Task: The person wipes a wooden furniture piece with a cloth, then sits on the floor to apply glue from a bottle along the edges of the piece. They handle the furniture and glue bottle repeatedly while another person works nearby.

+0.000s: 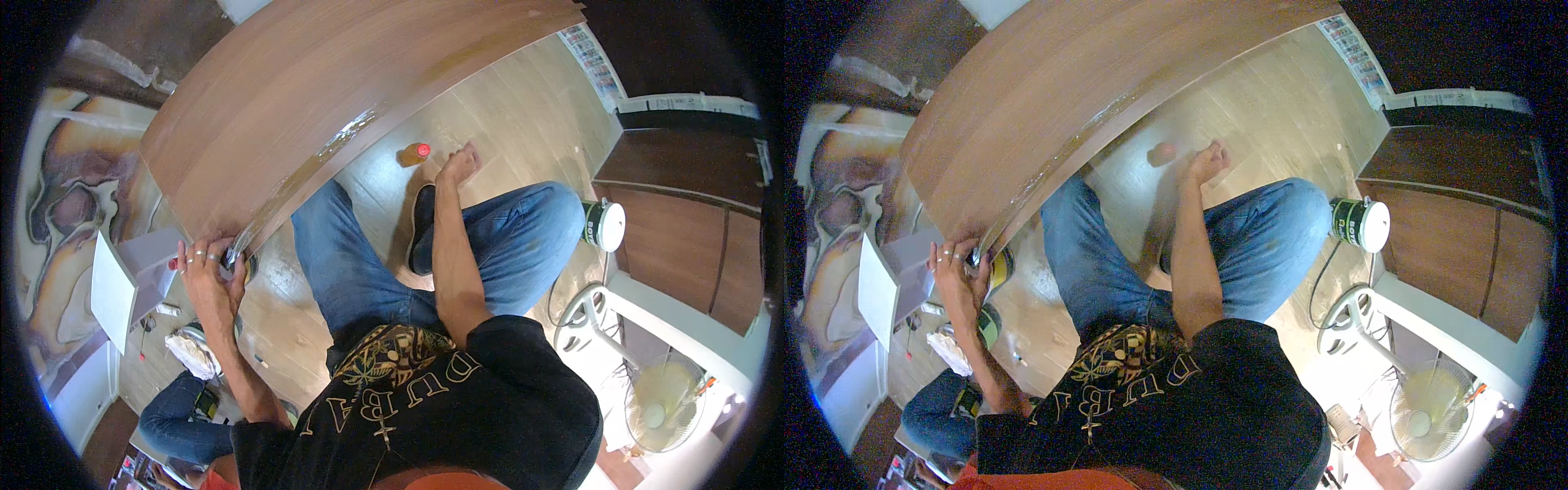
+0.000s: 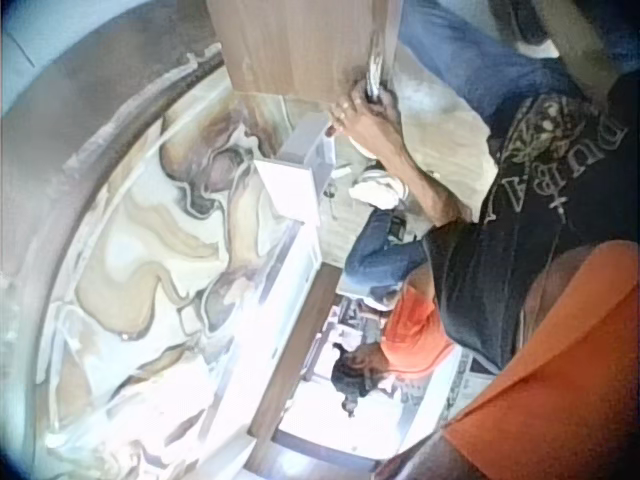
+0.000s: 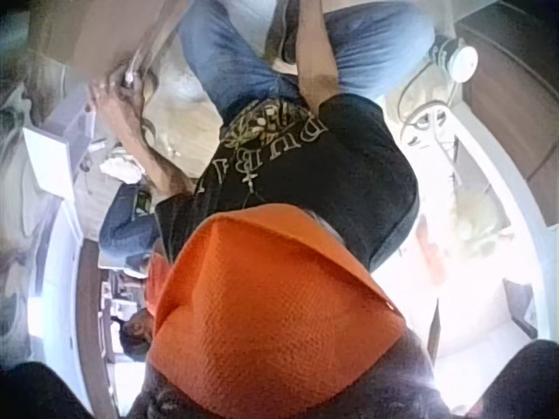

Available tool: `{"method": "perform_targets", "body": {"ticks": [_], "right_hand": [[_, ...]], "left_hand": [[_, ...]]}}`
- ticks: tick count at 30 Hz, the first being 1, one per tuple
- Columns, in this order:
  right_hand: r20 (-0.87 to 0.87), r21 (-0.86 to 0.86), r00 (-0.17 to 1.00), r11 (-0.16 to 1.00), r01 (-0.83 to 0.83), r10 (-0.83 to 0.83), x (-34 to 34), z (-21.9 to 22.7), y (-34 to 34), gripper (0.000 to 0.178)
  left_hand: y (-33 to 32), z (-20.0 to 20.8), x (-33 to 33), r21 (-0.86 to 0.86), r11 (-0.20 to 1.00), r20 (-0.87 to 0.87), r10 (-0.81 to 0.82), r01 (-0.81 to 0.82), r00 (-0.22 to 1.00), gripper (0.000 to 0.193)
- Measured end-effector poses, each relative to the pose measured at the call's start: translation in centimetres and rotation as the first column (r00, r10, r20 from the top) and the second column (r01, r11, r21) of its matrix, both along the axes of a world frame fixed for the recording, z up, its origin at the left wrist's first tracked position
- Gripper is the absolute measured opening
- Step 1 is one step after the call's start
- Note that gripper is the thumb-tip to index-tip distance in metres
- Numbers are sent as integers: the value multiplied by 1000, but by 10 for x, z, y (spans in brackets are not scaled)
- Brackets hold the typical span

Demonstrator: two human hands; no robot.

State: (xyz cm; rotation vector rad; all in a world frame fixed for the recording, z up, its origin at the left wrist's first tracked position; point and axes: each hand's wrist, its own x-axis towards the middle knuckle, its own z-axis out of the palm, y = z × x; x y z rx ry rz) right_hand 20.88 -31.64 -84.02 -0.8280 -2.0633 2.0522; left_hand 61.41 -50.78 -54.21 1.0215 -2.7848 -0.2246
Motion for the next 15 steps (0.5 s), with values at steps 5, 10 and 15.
{"method": "perform_targets", "body": {"ticks": [5, 10, 15], "right_hand": [[-234, -158, 952, 958, -238, 198, -16, 45, -15, 43], [-49, -489, 942, 814, -313, 332, 36, 125, -39, 44], [-1, -712, 817, 573, -406, 577, 62, 174, -31, 63]], "left_hand": [[9, 35, -9, -5, 1000, 34, -28, 28, 999, 32], [19, 68, 1, 112, 994, 113, -26, 13, 993, 33], [41, 94, 8, 206, 978, 122, -24, -2, 992, 37]]}}
